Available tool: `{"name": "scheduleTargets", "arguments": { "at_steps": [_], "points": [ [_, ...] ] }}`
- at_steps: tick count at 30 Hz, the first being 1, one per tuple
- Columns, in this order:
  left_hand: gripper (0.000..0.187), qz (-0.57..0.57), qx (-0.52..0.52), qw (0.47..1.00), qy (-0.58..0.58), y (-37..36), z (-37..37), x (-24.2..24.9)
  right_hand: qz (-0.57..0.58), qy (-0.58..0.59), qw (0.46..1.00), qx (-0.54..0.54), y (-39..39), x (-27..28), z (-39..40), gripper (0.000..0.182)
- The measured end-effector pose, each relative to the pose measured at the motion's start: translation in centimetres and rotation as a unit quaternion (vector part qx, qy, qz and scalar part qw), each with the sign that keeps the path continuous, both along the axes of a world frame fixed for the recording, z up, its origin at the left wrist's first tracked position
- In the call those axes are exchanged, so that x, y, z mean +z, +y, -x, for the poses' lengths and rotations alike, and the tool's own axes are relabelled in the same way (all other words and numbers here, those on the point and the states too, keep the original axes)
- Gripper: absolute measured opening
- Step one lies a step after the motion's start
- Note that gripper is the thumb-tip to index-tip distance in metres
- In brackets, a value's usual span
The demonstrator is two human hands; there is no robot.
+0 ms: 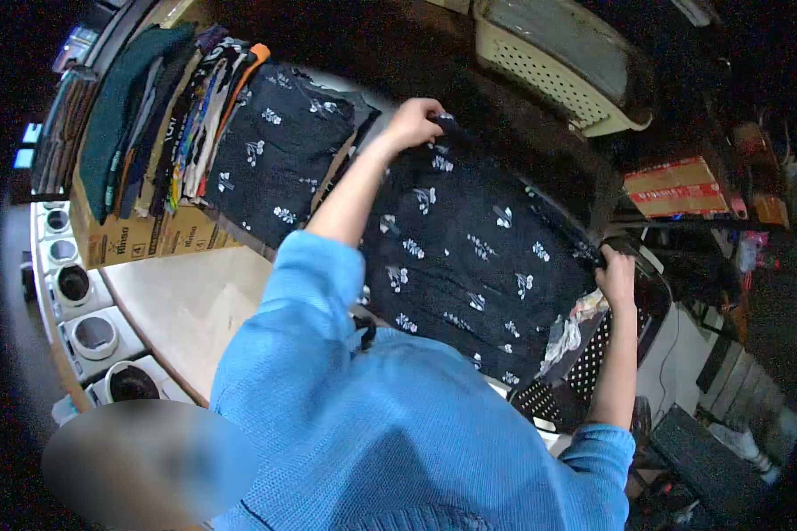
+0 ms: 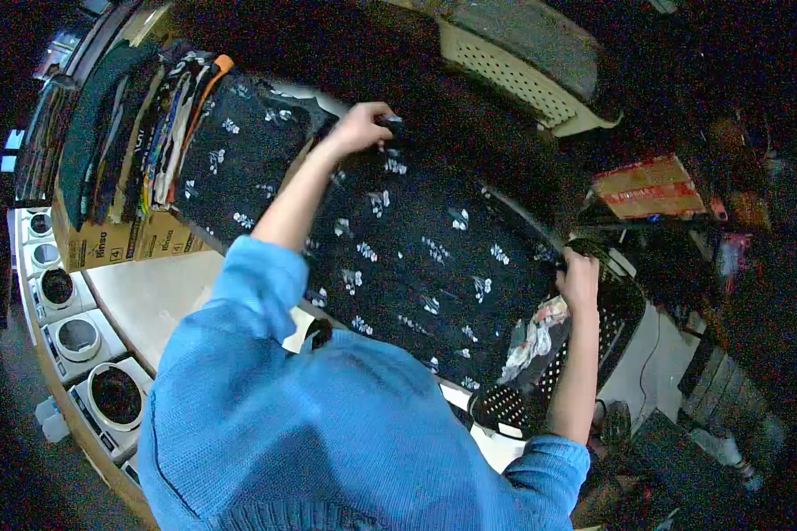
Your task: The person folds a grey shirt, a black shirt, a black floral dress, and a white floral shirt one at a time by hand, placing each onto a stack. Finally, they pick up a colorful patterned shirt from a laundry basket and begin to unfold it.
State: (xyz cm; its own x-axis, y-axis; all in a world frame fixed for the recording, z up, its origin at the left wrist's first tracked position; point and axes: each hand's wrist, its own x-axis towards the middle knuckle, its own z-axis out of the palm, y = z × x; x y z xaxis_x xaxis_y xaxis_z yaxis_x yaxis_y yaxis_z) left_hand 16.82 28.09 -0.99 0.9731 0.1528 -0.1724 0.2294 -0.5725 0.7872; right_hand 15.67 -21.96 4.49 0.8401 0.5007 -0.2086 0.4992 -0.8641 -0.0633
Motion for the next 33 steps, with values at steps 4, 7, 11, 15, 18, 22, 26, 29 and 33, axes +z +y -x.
{"name": "scheduleTargets", "arguments": {
  "at_steps": [4,7,11,15,18,22,26,29,33],
  "points": [
    [0.017,0.162,-0.024,0.981,-0.102,1.8,10.1,7.1,-0.068,-0.167,0.981,0.074,-2.0,1.6,7.1,0.041],
    [0.011,0.177,-0.053,0.978,-0.1,2.4,18.5,8.5,-0.096,-0.173,0.974,0.109,-4.6,-0.2,14.4,0.042],
    [0.028,0.175,0.063,0.982,0.023,0.8,27.4,4.0,-0.137,-0.053,0.985,0.085,-2.7,-1.7,22.1,0.044],
    [0.023,0.122,0.221,0.967,-0.035,0.3,29.3,-2.4,-0.176,-0.099,0.978,0.043,2.6,-0.1,21.2,0.034],
    [0.023,0.063,0.308,0.942,-0.115,-0.7,26.0,-2.0,-0.244,-0.109,0.961,0.068,8.4,0.1,16.4,0.015],
    [0.034,-0.008,0.381,0.923,-0.049,0.3,20.7,-3.6,-0.31,-0.059,0.933,0.175,19.7,1.1,10.5,0.019],
    [0.018,-0.011,0.365,0.931,-0.009,0.2,19.7,-1.1,-0.264,-0.001,0.92,0.291,29.7,-2.6,6.0,0.039],
    [0.02,0.044,0.35,0.933,-0.074,0.6,19.7,-3.0,-0.178,0.041,0.914,0.362,35.4,-2.6,6.7,0.049],
    [0.038,0.022,0.383,0.921,-0.072,0.0,19.3,-4.3,-0.055,0.076,0.908,0.407,38.4,-4.1,6.4,0.056]
  ]
}}
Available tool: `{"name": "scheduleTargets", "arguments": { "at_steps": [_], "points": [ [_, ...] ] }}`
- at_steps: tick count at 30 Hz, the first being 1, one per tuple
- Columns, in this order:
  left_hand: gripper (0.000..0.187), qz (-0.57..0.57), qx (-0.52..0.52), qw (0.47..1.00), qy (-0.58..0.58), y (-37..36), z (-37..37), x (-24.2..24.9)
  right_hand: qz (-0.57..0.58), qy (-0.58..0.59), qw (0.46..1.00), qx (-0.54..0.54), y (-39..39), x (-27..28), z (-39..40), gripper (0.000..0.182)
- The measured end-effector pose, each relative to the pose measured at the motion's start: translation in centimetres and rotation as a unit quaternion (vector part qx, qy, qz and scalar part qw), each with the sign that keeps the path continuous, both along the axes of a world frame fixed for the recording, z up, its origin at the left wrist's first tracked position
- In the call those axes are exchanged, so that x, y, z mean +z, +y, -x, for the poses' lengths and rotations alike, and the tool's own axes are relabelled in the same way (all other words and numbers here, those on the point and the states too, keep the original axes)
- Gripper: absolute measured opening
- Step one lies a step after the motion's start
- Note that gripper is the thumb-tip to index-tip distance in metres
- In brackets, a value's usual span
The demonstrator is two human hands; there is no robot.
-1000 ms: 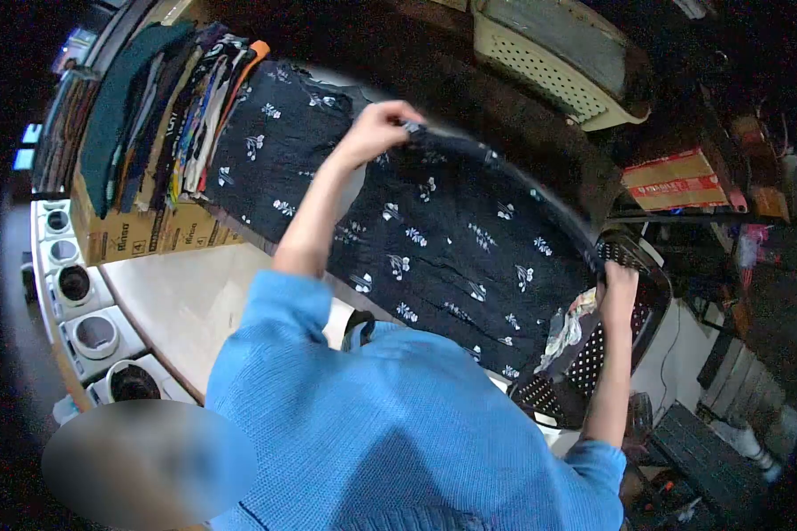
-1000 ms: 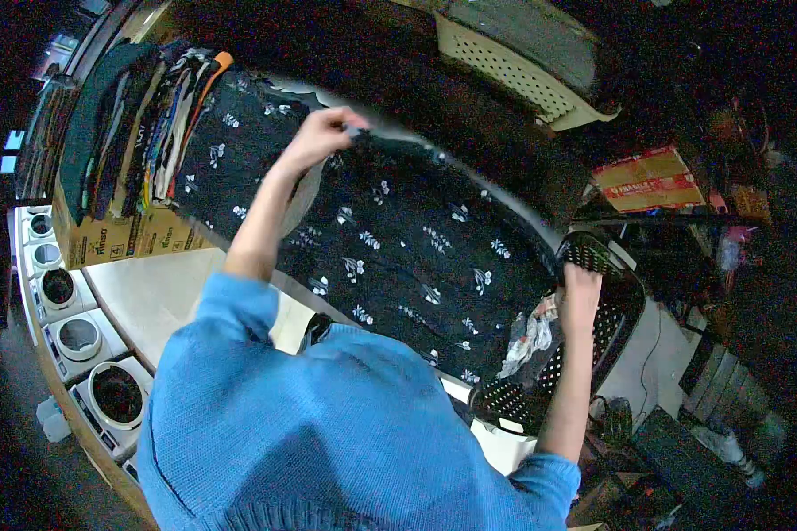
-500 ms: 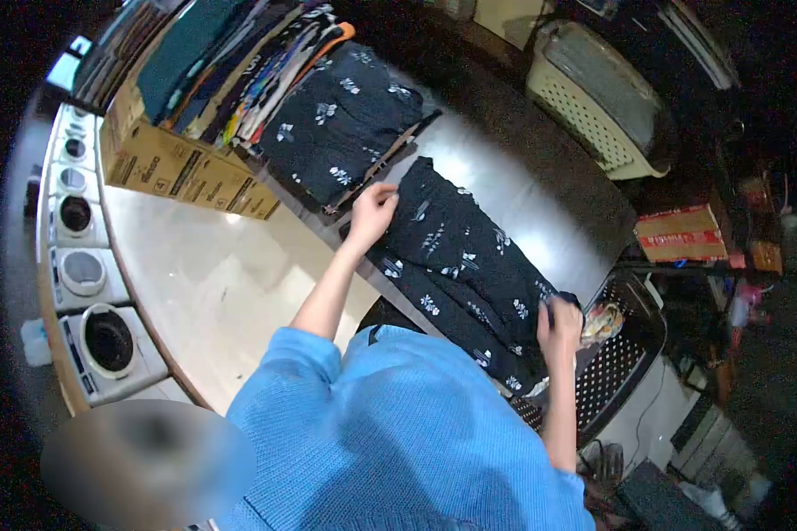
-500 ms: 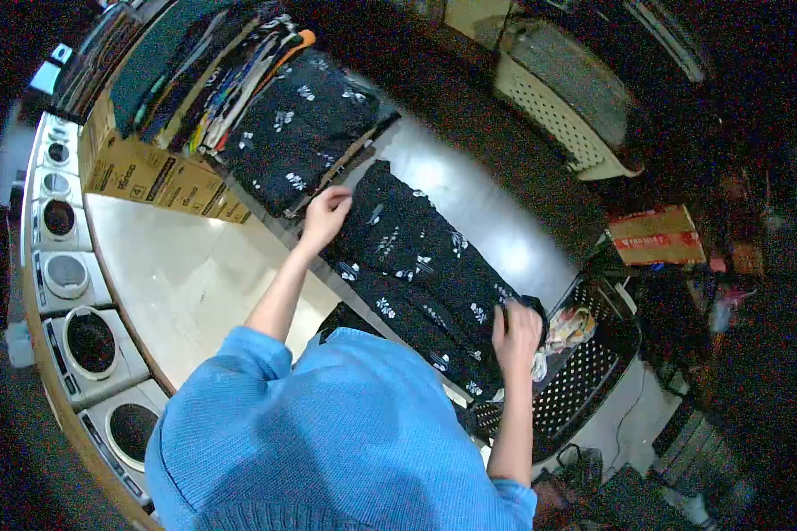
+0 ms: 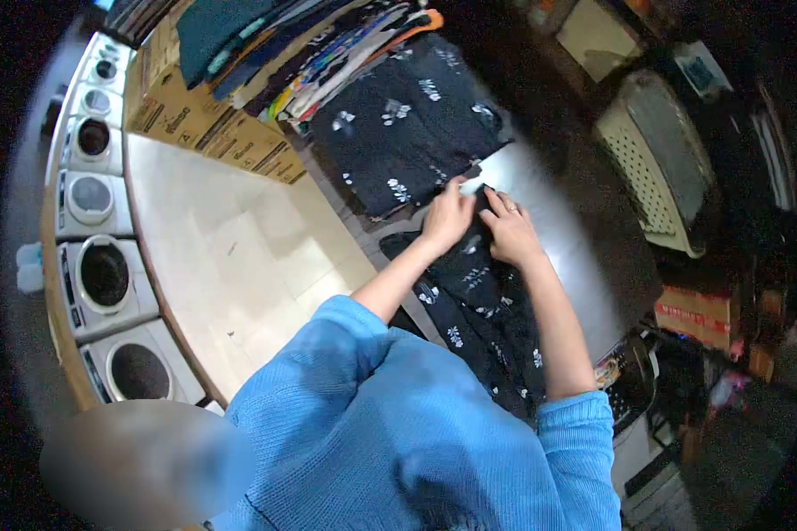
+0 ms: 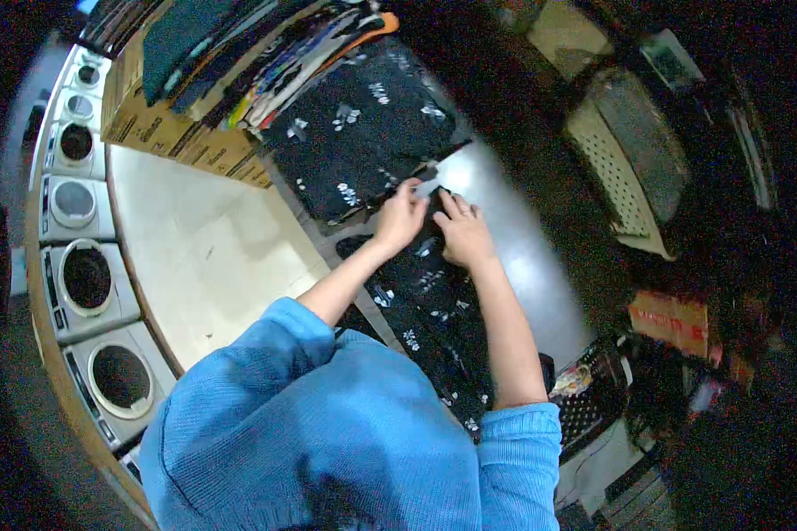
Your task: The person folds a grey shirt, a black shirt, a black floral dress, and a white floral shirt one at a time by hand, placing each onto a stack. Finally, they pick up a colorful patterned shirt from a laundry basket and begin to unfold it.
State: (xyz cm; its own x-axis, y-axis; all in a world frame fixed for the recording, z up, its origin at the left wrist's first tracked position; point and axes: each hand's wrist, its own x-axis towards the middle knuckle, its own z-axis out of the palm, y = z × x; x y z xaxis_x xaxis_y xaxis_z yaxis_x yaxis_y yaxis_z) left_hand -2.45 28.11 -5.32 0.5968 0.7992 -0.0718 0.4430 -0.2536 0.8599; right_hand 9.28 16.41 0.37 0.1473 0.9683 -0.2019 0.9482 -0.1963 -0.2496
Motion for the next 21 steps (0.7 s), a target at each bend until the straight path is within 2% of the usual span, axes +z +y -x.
{"name": "scheduleTargets", "arguments": {
  "at_steps": [2,3,4,6,7,10,11,14,17,20,21],
  "points": [
    [0.046,-0.016,-0.013,0.999,0.024,-0.8,-0.6,0.1,0.005,0.002,1.0,0.01,0.2,-0.6,-0.1,0.055],
    [0.047,0.006,-0.007,1.0,0.026,-1.1,-1.0,1.1,-0.017,0.025,0.999,0.018,0.1,-0.1,-0.1,0.043],
    [0.049,0.028,-0.005,0.999,0.026,-1.3,-1.4,1.6,-0.021,0.02,0.999,0.027,0.0,0.3,-0.1,0.038],
    [0.044,-0.058,-0.013,0.998,-0.006,-1.5,-2.1,-0.6,-0.032,0.005,0.999,0.031,-0.7,1.1,-0.1,0.029],
    [0.039,-0.102,-0.023,0.994,0.012,-1.3,-1.8,-0.9,-0.076,0.014,0.997,0.029,-1.2,1.9,0.0,0.018],
    [0.032,-0.184,-0.05,0.981,0.032,-1.2,-1.8,-1.5,-0.05,0.061,0.996,0.051,-3.5,5.6,0.4,0.014],
    [0.032,-0.197,-0.042,0.979,0.01,-1.2,-1.9,-1.9,-0.082,0.084,0.992,0.045,-4.4,7.2,1.2,0.011],
    [0.034,-0.174,-0.04,0.984,0.013,-1.2,-2.1,-2.3,-0.037,0.119,0.989,0.076,-8.4,8.7,3.0,0.017],
    [0.033,-0.163,-0.042,0.985,0.031,-1.3,-2.2,-1.9,-0.034,0.08,0.989,0.117,-10.5,10.2,5.7,0.025],
    [0.032,-0.14,-0.026,0.989,0.027,-1.2,-2.3,-1.9,0.047,0.024,0.995,0.08,-11.2,11.4,6.2,0.022],
    [0.031,-0.151,-0.026,0.988,0.025,-1.1,-2.2,-2.0,0.008,-0.025,0.998,0.062,-11.9,11.5,6.1,0.016]
  ]
}}
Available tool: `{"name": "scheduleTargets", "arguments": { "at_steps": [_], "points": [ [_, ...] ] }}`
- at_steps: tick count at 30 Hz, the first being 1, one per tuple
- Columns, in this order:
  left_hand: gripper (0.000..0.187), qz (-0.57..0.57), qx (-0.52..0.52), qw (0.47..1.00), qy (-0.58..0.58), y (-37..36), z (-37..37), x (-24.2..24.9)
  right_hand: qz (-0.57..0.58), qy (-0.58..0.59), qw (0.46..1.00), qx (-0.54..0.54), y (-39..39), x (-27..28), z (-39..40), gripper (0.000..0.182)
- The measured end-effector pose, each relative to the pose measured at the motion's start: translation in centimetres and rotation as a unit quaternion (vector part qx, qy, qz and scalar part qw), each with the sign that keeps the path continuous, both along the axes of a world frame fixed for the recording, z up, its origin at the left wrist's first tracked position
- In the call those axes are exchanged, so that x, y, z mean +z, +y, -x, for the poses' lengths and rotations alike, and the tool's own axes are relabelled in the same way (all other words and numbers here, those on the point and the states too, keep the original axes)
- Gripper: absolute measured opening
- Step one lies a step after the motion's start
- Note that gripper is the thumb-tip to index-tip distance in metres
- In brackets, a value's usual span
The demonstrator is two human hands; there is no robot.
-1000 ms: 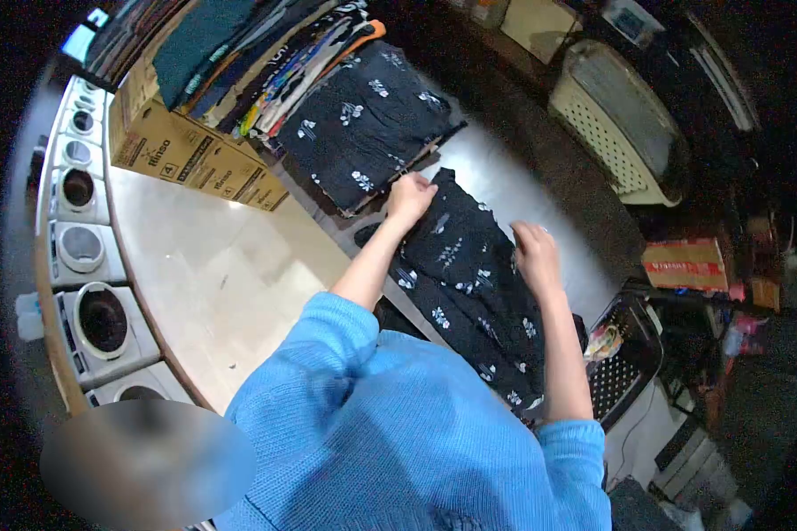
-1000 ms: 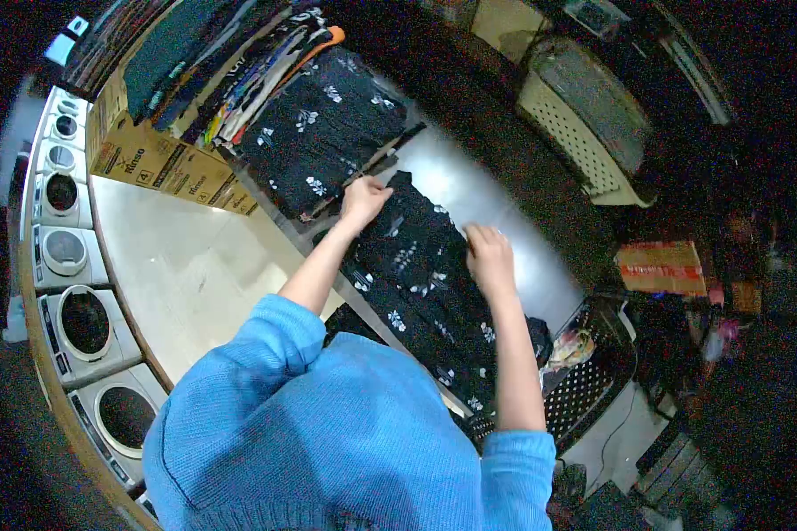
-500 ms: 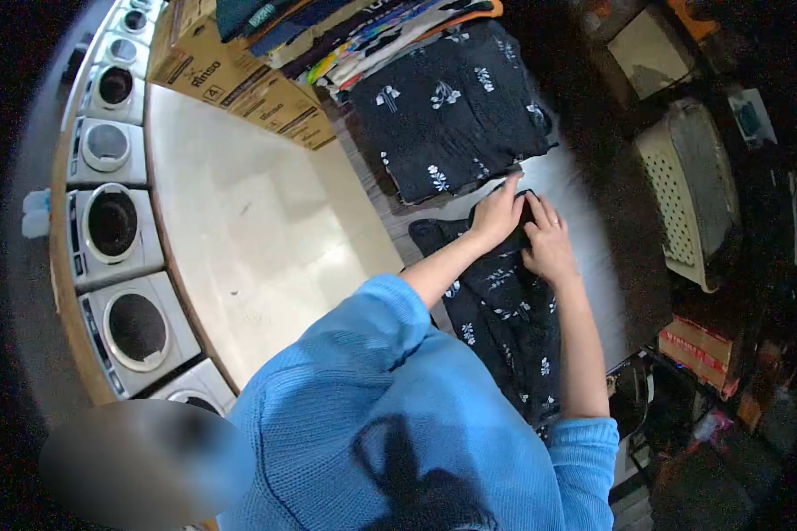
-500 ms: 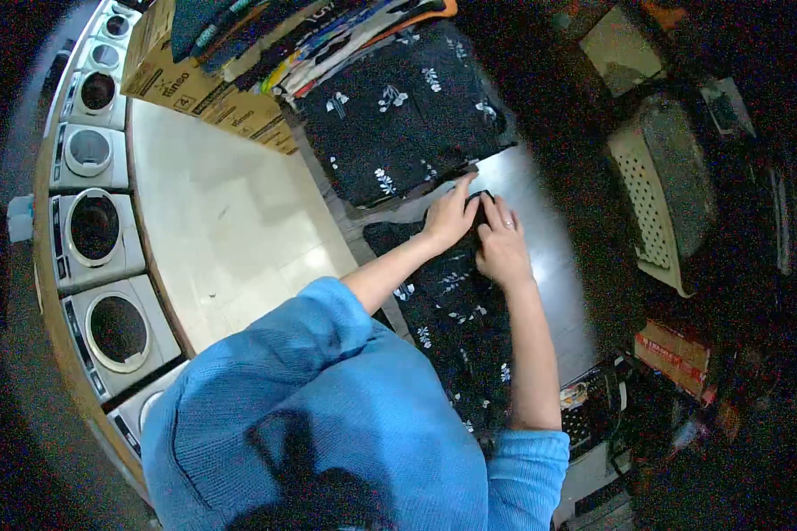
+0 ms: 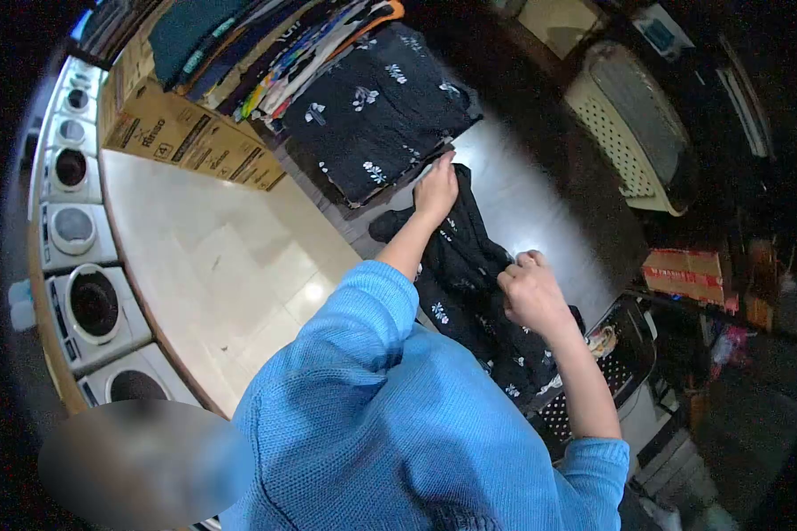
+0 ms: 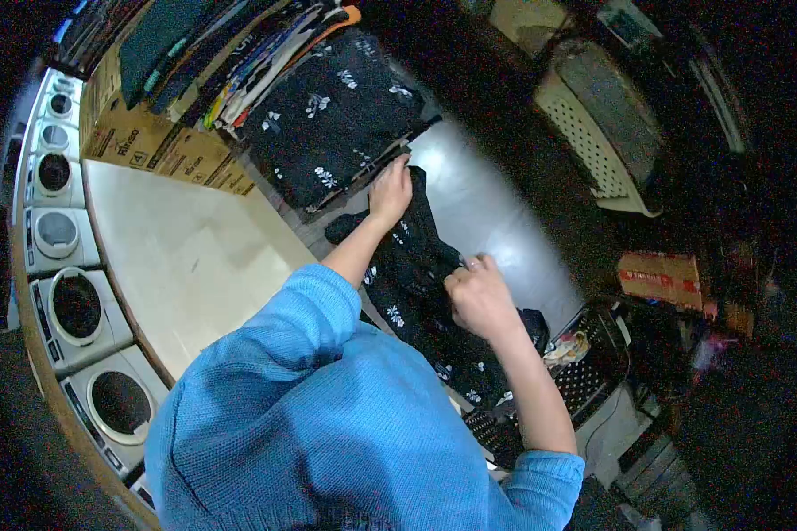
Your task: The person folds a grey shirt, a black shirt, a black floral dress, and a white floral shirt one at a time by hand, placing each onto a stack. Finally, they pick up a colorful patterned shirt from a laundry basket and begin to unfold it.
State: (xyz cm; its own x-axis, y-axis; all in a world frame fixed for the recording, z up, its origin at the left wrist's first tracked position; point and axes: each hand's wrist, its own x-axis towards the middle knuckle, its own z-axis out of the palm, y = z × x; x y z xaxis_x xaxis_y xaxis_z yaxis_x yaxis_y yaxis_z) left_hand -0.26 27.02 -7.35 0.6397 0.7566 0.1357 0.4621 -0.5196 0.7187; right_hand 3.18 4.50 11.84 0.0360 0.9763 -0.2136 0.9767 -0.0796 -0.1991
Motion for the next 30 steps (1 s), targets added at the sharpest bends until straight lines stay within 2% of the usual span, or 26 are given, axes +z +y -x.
{"name": "scheduleTargets", "arguments": {
  "at_steps": [3,4,9,10,11,13,14,15,16,17,18,19,20,22,23,24,25,26,27,29,30],
  "points": [
    [0.03,-0.014,0.008,1.0,-0.018,0.5,-0.1,-0.8,0.085,-0.052,0.987,-0.129,-2.6,1.7,0.5,0.01],
    [0.03,-0.031,0.012,0.999,-0.029,0.5,-0.2,-1.0,0.043,-0.051,0.988,-0.141,-4.0,2.1,0.9,0.006],
    [0.031,-0.04,0.037,0.998,-0.034,0.4,-0.4,-1.0,0.161,0.03,0.959,-0.23,-10.7,6.4,4.5,0.024],
    [0.031,-0.043,0.028,0.996,-0.076,0.8,-0.4,-1.0,0.182,0.054,0.952,-0.239,-12.2,7.1,5.1,0.026],
    [0.031,-0.046,0.026,0.995,-0.088,1.1,-0.4,-1.0,0.172,0.096,0.943,-0.268,-14.1,7.2,5.7,0.029],
    [0.03,-0.062,-0.013,0.998,-0.028,1.8,0.4,1.3,0.184,0.184,0.911,-0.32,-15.7,8.7,6.9,0.027],
    [0.029,-0.055,0.0,0.998,-0.016,1.7,0.6,2.6,0.151,0.207,0.917,-0.304,-16.8,8.3,7.1,0.025],
    [0.026,-0.061,-0.009,0.995,-0.081,2.0,0.8,3.0,0.117,0.231,0.922,-0.287,-18.2,7.4,7.0,0.023],
    [0.024,-0.004,0.002,0.995,-0.095,1.9,0.7,4.2,0.083,0.254,0.926,-0.268,-19.4,6.5,7.0,0.021],
    [0.023,0.052,0.014,0.993,-0.108,1.9,0.7,5.6,0.076,0.352,0.871,-0.334,-20.4,5.8,7.4,0.02],
    [0.021,0.062,0.026,0.992,-0.108,1.9,0.5,7.1,0.067,0.444,0.803,-0.392,-21.2,5.1,7.7,0.02],
    [0.021,0.027,0.028,0.995,-0.093,2.0,0.0,7.1,0.059,0.529,0.721,-0.443,-22.1,4.1,7.6,0.022],
    [0.021,-0.008,0.029,0.997,-0.076,2.5,-0.7,7.0,0.105,0.554,0.669,-0.485,-23.7,2.3,6.8,0.031],
    [0.02,-0.098,0.029,0.994,-0.034,3.2,-2.1,5.8,0.039,0.582,0.663,-0.469,-24.5,-0.3,4.5,0.035],
    [0.021,-0.103,0.014,0.995,0.006,3.4,-2.1,5.1,0.055,0.465,0.728,-0.502,-28.6,-6.6,2.7,0.042],
    [0.021,-0.107,-0.001,0.993,0.045,3.4,-2.2,4.5,-0.004,0.459,0.709,-0.535,-29.2,-9.0,1.2,0.048],
    [0.021,-0.113,-0.017,0.99,0.084,3.5,-2.4,4.3,0.045,0.432,0.682,-0.588,-28.5,-9.4,-0.7,0.049],
    [0.026,-0.112,-0.028,0.989,0.096,3.4,-2.5,4.6,-0.015,0.358,0.729,-0.583,-28.6,-10.9,-1.4,0.045],
    [0.031,-0.112,-0.039,0.987,0.108,3.0,-2.3,5.0,-0.016,0.286,0.736,-0.614,-28.2,-11.4,-1.7,0.042],
    [0.042,-0.111,-0.06,0.983,0.134,1.9,-1.3,6.1,0.004,0.023,0.807,-0.591,-25.7,-8.2,-1.6,0.042],
    [0.045,-0.141,-0.082,0.984,0.07,1.3,0.1,6.7,-0.021,0.003,0.803,-0.595,-24.8,-7.4,-1.3,0.041]
  ]
}}
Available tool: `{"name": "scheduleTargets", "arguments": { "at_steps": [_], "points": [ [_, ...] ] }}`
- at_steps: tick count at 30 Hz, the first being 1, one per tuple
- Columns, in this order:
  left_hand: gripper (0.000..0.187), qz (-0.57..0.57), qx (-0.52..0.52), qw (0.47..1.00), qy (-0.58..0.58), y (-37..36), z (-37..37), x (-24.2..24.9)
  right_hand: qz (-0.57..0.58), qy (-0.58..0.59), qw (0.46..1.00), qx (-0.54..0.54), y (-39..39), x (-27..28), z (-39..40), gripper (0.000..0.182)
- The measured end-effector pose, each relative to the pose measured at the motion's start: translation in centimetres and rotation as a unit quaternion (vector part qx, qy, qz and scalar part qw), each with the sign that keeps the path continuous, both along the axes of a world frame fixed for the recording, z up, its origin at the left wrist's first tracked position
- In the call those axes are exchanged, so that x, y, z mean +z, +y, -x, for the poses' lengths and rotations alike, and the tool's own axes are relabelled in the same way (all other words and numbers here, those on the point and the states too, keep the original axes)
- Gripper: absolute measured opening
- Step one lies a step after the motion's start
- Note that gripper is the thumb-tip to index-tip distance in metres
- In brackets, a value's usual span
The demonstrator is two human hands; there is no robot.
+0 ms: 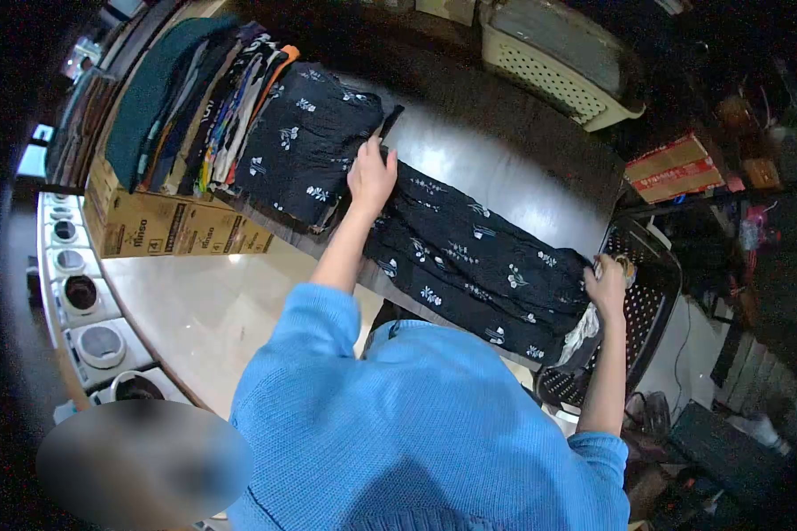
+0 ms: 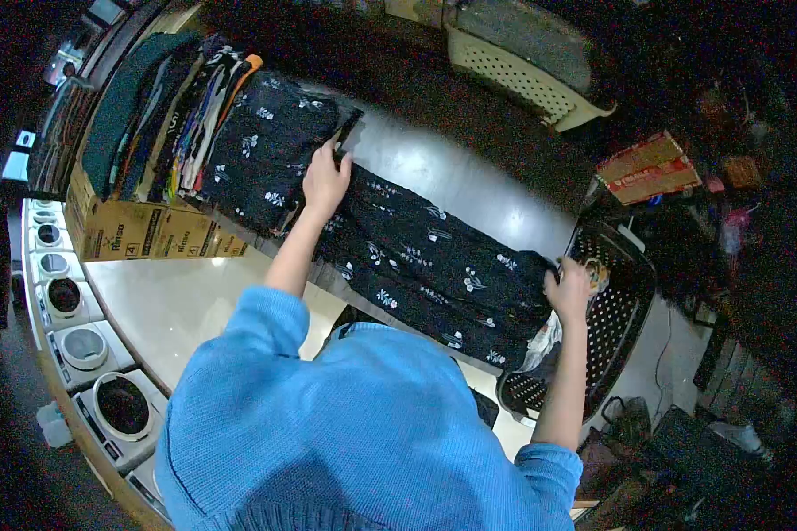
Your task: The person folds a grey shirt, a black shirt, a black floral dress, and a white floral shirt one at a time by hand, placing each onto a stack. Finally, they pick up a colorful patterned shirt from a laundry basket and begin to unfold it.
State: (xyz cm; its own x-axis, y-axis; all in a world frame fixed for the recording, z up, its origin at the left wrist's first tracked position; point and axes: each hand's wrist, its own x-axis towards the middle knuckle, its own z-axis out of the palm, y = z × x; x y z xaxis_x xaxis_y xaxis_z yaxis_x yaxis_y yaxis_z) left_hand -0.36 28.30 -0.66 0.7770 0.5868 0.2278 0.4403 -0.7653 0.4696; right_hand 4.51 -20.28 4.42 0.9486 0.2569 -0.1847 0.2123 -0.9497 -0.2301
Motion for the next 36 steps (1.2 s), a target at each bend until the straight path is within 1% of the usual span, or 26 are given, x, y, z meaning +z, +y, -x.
{"name": "scheduleTargets", "arguments": {
  "at_steps": [2,5,6,7,9,10,12,13,14,15,16,17,19,20,21,23,24,26,27,29,30,32,33,34,35,36],
  "points": [
    [0.045,-0.047,-0.03,0.995,-0.083,-1.3,3.9,1.6,-0.018,-0.063,0.998,-0.012,1.7,0.6,0.9,0.041],
    [0.062,-0.044,0.062,0.997,-0.015,-3.3,11.5,0.8,-0.014,-0.223,0.973,0.058,3.6,-1.6,4.4,0.039],
    [0.064,-0.044,0.078,0.996,0.023,-3.7,13.4,0.0,-0.021,-0.185,0.981,0.06,4.2,-2.3,5.7,0.042],
    [0.05,-0.053,0.06,0.995,0.05,-3.5,14.9,-1.6,0.038,-0.156,0.984,0.08,4.5,-2.9,6.9,0.051],
    [0.027,0.044,-0.006,0.999,0.002,-2.4,16.4,-3.8,0.091,-0.139,0.981,0.095,4.2,-5.7,8.5,0.058],
    [0.023,0.094,-0.009,0.995,0.021,-1.5,16.7,-3.7,0.112,-0.112,0.983,0.091,4.0,-6.5,8.8,0.061],
    [0.016,0.193,-0.018,0.98,0.052,0.5,16.6,-3.1,0.081,-0.117,0.986,0.088,3.2,-7.6,8.6,0.061],
    [0.015,0.185,0.004,0.983,0.012,0.6,17.0,-1.8,0.055,-0.119,0.988,0.085,3.0,-7.7,8.3,0.06],
    [0.015,0.094,0.022,0.995,0.037,1.5,17.9,-1.9,0.048,-0.119,0.987,0.094,2.9,-7.8,8.2,0.06],
    [0.017,0.004,0.038,0.997,0.062,2.0,18.6,-2.1,0.041,-0.118,0.987,0.102,2.9,-7.4,8.1,0.059],
    [0.026,-0.1,0.054,0.991,0.075,1.0,18.6,-0.3,0.035,-0.116,0.987,0.109,3.0,-7.2,7.9,0.059],
    [0.029,-0.107,0.034,0.993,0.045,0.1,18.2,0.9,0.035,-0.12,0.987,0.105,3.1,-7.3,8.0,0.059],
    [0.037,-0.118,-0.002,0.993,-0.012,-2.4,17.5,1.9,0.038,-0.125,0.986,0.103,3.1,-7.5,8.1,0.058],
    [0.048,-0.068,-0.058,0.996,-0.016,-3.4,17.3,1.7,0.044,-0.13,0.985,0.103,3.1,-8.0,8.1,0.058],
    [0.054,-0.086,-0.086,0.992,-0.021,-4.3,16.9,0.8,0.042,-0.128,0.985,0.104,2.9,-8.1,8.0,0.058],
    [0.061,-0.041,-0.101,0.994,-0.008,-5.4,16.1,-0.4,0.039,-0.123,0.986,0.103,2.4,-8.4,7.8,0.058],
    [0.063,-0.012,-0.095,0.995,-0.005,-5.7,15.5,-0.5,0.036,-0.115,0.988,0.1,2.2,-8.6,7.5,0.058],
    [0.065,0.049,-0.082,0.995,0.003,-5.8,13.6,-0.7,-0.052,-0.115,0.99,0.057,2.0,-8.6,7.1,0.054],
    [0.068,0.179,-0.065,0.98,-0.052,-5.7,12.6,-1.4,-0.093,-0.122,0.988,0.029,2.0,-8.7,7.0,0.051],
    [0.07,-0.01,-0.086,0.993,-0.08,-6.4,11.0,-0.5,-0.121,-0.113,0.986,0.0,1.6,-9.7,6.7,0.047],
    [0.072,-0.028,-0.144,0.988,-0.046,-6.7,10.0,0.8,-0.135,-0.109,0.985,-0.015,1.5,-10.0,6.5,0.045],
    [0.073,-0.04,-0.231,0.972,0.005,-6.7,8.0,1.3,-0.087,-0.074,0.993,0.002,1.7,-9.3,6.1,0.042],
    [0.07,-0.031,-0.239,0.967,0.082,-6.1,7.2,0.9,-0.064,-0.057,0.996,0.012,2.0,-8.6,5.9,0.041],
    [0.068,-0.024,-0.246,0.956,0.157,-5.4,6.3,0.6,-0.075,-0.105,0.991,0.024,2.6,-7.7,6.1,0.031],
    [0.065,-0.016,-0.253,0.939,0.231,-4.8,5.6,0.2,-0.103,-0.093,0.99,0.032,2.5,-7.2,6.1,0.027],
    [0.052,-0.075,-0.289,0.923,0.243,-4.0,5.2,0.1,-0.131,-0.083,0.987,0.039,2.3,-6.7,6.0,0.024]
  ]
}}
